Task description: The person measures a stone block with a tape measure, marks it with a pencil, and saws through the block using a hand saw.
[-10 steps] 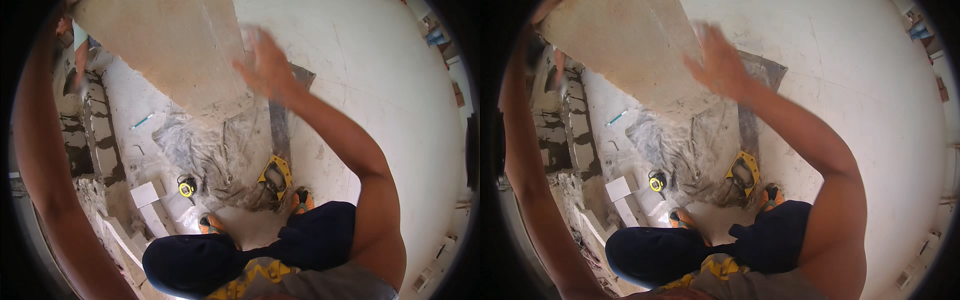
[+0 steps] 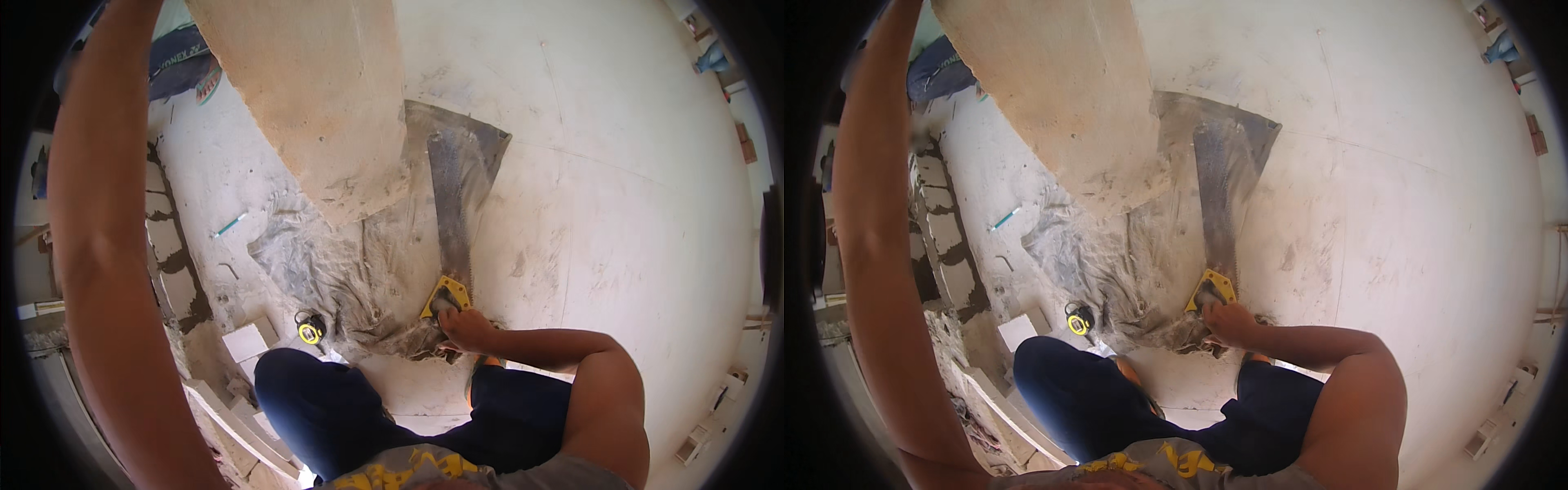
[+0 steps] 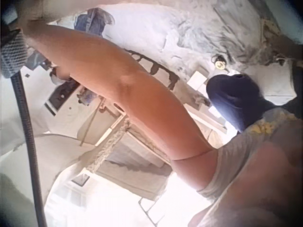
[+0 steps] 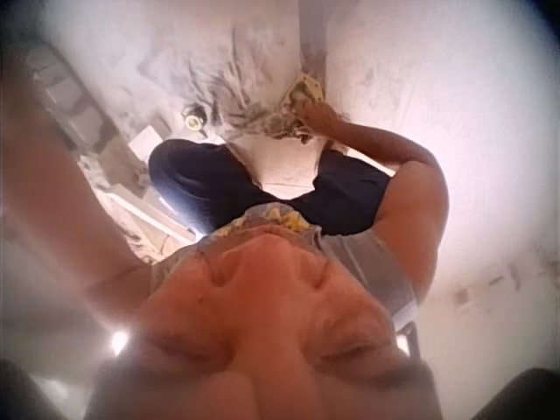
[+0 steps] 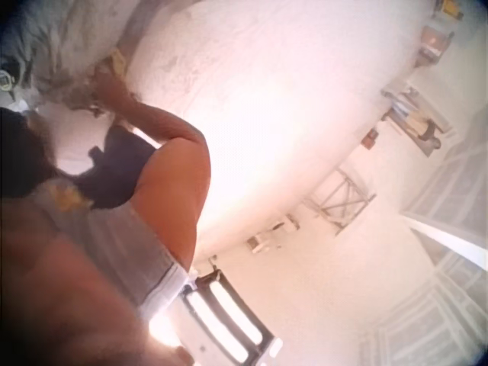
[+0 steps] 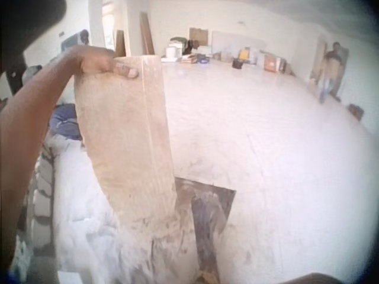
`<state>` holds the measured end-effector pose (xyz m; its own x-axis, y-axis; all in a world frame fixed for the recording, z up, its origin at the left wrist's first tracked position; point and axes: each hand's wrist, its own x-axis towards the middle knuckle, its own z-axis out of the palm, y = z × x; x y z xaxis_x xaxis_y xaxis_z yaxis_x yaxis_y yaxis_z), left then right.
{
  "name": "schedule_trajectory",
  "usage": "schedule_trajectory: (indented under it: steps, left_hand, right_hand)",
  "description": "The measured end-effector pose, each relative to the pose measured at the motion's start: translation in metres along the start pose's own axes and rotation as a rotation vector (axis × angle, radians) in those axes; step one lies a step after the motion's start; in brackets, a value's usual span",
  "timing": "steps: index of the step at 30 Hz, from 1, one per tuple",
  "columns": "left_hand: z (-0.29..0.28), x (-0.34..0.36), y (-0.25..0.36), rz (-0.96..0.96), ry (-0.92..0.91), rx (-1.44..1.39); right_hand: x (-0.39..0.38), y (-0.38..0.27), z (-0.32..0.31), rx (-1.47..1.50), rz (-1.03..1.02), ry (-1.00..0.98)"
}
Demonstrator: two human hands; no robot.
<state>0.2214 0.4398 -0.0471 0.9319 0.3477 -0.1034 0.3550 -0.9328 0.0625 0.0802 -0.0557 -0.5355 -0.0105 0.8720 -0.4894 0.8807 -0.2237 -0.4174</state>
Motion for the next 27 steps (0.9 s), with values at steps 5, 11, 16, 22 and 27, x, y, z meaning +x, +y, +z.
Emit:
schedule_trajectory:
  steps: [5,11,16,22,27]
  left_hand:
    - [0.019,0.04,-0.047,0.074,-0.002,-0.129]
    - [0.035,0.068,-0.077,0.033,0.02,-0.061]
    - [0.039,0.073,-0.096,0.052,0.066,-0.176]
    - [0.033,0.042,-0.084,0.104,0.161,-0.177]
    - [0.026,-0.015,-0.044,0.147,0.185,-0.224]
  right_hand:
    - [0.011,-0.004,0.028,0.014,0.154,0.143]
    - [-0.048,-0.028,-0.085,0.307,0.362,0.197]
    - [-0.111,-0.046,-0.211,0.562,0.63,0.616]
    - [-0.145,-0.115,-0.25,0.531,0.448,1.147]
    - [-0.162,-0.131,-0.263,0.494,0.406,1.343]
